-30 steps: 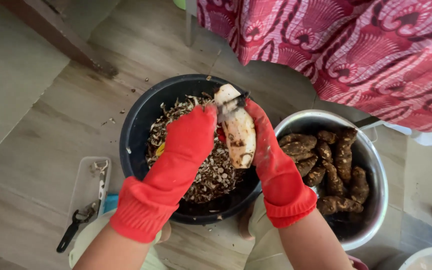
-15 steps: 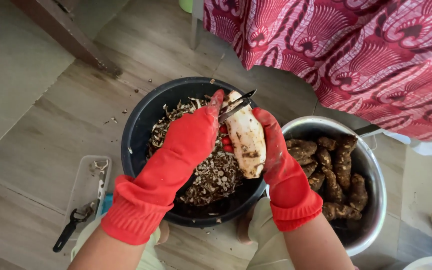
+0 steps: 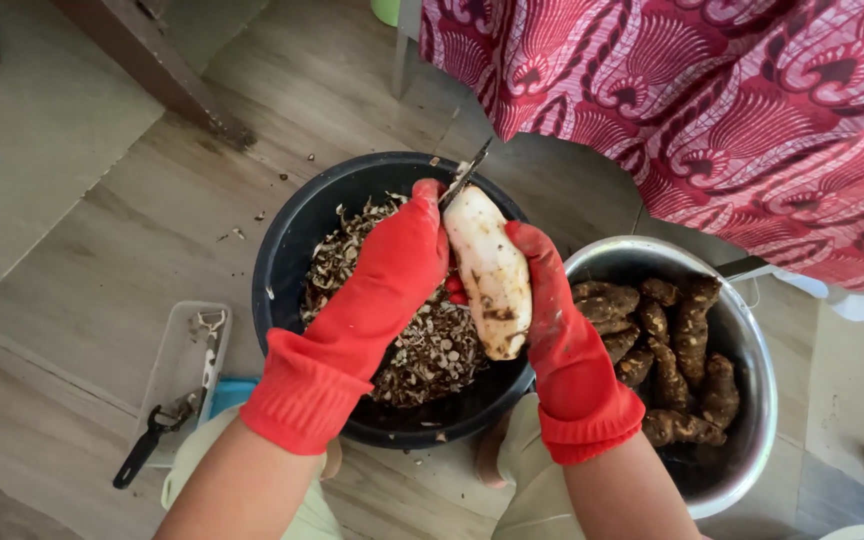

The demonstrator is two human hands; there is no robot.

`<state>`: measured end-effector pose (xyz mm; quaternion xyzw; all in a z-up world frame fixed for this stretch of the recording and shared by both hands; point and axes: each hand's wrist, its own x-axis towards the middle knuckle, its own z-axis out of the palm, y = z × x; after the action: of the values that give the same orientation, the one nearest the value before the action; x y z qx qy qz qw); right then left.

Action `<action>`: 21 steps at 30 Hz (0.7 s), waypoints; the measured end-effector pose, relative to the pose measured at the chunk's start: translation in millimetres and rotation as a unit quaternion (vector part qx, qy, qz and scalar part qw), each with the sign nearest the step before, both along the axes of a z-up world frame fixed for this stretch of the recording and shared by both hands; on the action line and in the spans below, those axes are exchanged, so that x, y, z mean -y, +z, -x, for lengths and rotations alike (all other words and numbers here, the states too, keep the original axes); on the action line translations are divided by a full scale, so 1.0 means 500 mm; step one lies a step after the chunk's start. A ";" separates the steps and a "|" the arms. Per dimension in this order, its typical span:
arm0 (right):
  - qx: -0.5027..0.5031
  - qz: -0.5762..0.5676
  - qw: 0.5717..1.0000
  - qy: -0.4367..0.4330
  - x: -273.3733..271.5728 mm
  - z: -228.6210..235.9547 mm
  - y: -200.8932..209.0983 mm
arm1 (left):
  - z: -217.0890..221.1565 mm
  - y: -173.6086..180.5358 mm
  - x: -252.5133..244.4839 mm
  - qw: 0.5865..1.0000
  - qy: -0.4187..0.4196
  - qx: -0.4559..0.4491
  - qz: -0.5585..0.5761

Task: Peeling root vegetables with a hand peeler and placing them in a bowl.

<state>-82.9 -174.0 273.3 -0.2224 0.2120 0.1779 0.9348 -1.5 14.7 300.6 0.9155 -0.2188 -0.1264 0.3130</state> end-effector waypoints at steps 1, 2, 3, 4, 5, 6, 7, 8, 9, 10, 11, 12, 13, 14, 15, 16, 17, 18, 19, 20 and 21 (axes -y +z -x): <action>0.002 0.000 1.000 -0.005 -0.014 0.009 0.024 | 0.010 0.028 -0.010 1.000 -0.005 0.002 0.000; 0.049 -0.031 0.998 0.002 -0.028 0.017 0.048 | 0.020 0.056 -0.020 1.000 -0.017 -0.011 0.014; 0.093 -0.064 0.994 0.010 -0.042 0.031 0.070 | 0.036 0.081 -0.031 0.999 -0.027 -0.027 0.026; 0.092 -0.065 0.994 0.007 -0.041 0.033 0.083 | 0.040 0.090 -0.029 0.999 -0.029 -0.028 0.025; 0.105 -0.079 0.991 0.020 -0.042 0.034 0.095 | 0.043 0.098 -0.030 0.999 -0.044 -0.024 0.008; 0.118 -0.093 0.988 0.033 -0.045 0.034 0.107 | 0.046 0.105 -0.032 0.998 -0.059 -0.019 -0.009; 0.116 -0.094 0.988 0.032 -0.032 0.025 0.066 | 0.037 0.092 -0.031 0.998 -0.060 -0.021 -0.011; 0.134 -0.143 0.979 0.062 -0.020 0.016 0.025 | 0.030 0.078 -0.031 0.999 -0.037 -0.022 -0.005; 0.152 -0.191 0.965 0.092 -0.007 0.006 -0.014 | 0.020 0.065 -0.029 1.000 -0.016 -0.022 0.002; 0.152 -0.191 0.966 0.090 -0.011 0.005 -0.012 | 0.040 0.112 -0.034 1.000 -0.018 -0.023 0.001; 0.141 -0.203 0.966 0.079 -0.014 0.002 -0.009 | 0.059 0.159 -0.038 0.998 0.002 -0.054 0.012; 0.131 -0.214 0.966 0.067 -0.015 -0.001 -0.006 | 0.078 0.207 -0.040 0.996 0.021 -0.084 0.022; 0.132 -0.217 0.965 0.061 -0.006 -0.006 -0.021 | 0.087 0.207 -0.044 0.996 0.016 -0.085 0.018; 0.134 -0.162 0.978 0.007 0.005 -0.010 -0.036 | 0.096 0.208 -0.047 0.997 -0.004 -0.072 0.008; 0.136 -0.103 0.984 -0.051 0.022 -0.012 -0.049 | 0.104 0.208 -0.045 0.998 -0.027 -0.058 0.001; 0.137 -0.102 0.983 -0.060 0.014 -0.014 -0.012 | 0.109 0.195 -0.042 0.998 -0.037 -0.058 0.000; 0.085 -0.040 0.989 -0.112 0.007 -0.018 0.027 | 0.116 0.183 -0.039 0.994 -0.078 -0.072 -0.009; 0.032 0.022 0.986 -0.163 0.000 -0.022 0.066 | 0.122 0.171 -0.037 0.989 -0.119 -0.087 -0.019; 0.030 0.021 0.985 -0.166 0.006 -0.019 0.075 | 0.125 0.151 -0.033 0.988 -0.122 -0.088 -0.020; 0.019 0.023 0.987 -0.160 0.010 -0.016 0.085 | 0.128 0.130 -0.030 0.984 -0.165 -0.054 -0.050; 0.011 0.025 0.988 -0.153 0.013 -0.015 0.095 | 0.131 0.110 -0.028 0.975 -0.206 -0.017 -0.078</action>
<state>-75.4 -180.3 320.7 -0.2129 0.2375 0.0249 0.9475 -67.2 28.7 355.4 0.8701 -0.3868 -0.2202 0.2119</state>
